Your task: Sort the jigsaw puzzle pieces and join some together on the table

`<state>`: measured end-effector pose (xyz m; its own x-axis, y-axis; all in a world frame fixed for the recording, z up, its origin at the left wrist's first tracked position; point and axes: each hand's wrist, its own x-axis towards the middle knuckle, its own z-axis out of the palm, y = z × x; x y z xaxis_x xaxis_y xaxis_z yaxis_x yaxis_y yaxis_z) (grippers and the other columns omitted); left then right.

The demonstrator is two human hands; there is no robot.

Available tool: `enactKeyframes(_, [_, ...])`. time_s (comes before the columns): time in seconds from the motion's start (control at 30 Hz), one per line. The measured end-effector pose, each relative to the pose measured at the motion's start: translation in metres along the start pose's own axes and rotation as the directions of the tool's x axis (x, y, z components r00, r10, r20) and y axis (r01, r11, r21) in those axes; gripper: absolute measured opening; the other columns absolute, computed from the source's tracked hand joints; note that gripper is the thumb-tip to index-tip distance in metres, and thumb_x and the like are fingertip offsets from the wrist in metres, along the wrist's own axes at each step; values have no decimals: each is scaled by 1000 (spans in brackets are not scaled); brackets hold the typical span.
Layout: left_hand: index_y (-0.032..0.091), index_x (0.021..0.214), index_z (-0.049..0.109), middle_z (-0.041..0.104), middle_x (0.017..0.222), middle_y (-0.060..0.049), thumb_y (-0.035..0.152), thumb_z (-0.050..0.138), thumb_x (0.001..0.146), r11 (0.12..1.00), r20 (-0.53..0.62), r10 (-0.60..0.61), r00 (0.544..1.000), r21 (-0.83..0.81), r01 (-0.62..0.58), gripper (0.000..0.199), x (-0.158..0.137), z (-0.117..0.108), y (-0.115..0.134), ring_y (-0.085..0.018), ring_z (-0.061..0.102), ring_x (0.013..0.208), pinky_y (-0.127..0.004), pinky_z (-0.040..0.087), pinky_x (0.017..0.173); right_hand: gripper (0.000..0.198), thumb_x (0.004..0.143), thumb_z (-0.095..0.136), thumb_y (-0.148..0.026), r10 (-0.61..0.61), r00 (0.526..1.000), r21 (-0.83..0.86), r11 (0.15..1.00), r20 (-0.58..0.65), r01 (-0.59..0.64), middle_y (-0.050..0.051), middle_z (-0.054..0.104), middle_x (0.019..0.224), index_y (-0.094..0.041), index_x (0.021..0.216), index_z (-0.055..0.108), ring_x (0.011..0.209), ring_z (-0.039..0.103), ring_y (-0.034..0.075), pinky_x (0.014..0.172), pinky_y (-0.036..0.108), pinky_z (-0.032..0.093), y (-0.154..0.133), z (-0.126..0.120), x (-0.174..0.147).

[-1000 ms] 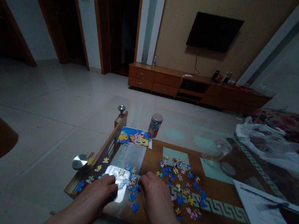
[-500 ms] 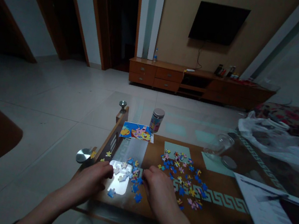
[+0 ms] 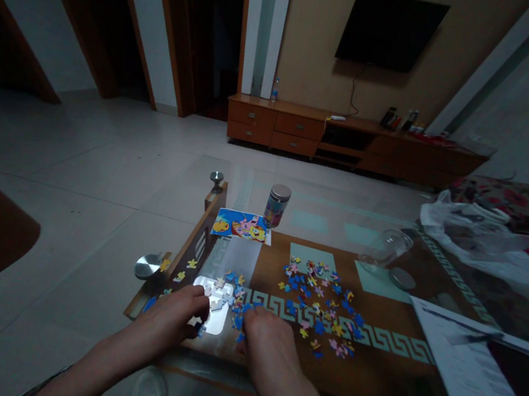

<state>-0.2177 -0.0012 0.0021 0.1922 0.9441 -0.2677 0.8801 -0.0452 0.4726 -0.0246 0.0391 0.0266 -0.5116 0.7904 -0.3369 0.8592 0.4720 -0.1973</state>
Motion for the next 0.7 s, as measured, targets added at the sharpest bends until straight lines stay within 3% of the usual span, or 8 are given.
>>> enactKeyframes(0.17, [19,86,61,59,95,-3,5,54,66,1000,-17,15,1000,11,-15,26,-4,-3,8,-19,56,87,-27,40,72,20,74,59,-9,-30,999,71,997,37,27,10,67,97,-14,93,64,90,62,25,75,32,44,-19,2,-6])
enactKeyframes(0.33, [17,84,60,61,95,-5,3,48,71,999,-21,3,1000,32,-2,22,-10,-10,19,-20,57,88,-28,42,73,16,77,58,-11,-65,997,190,979,-33,71,7,67,96,-16,91,63,89,61,22,75,30,43,-32,15,-6])
enactKeyframes(0.7, [14,85,61,63,97,-9,3,44,74,991,20,-79,997,106,76,23,-10,-13,26,-23,60,90,-31,44,74,10,77,59,-8,-189,975,231,949,-119,213,5,65,89,-17,82,61,82,58,18,70,27,41,-31,20,0])
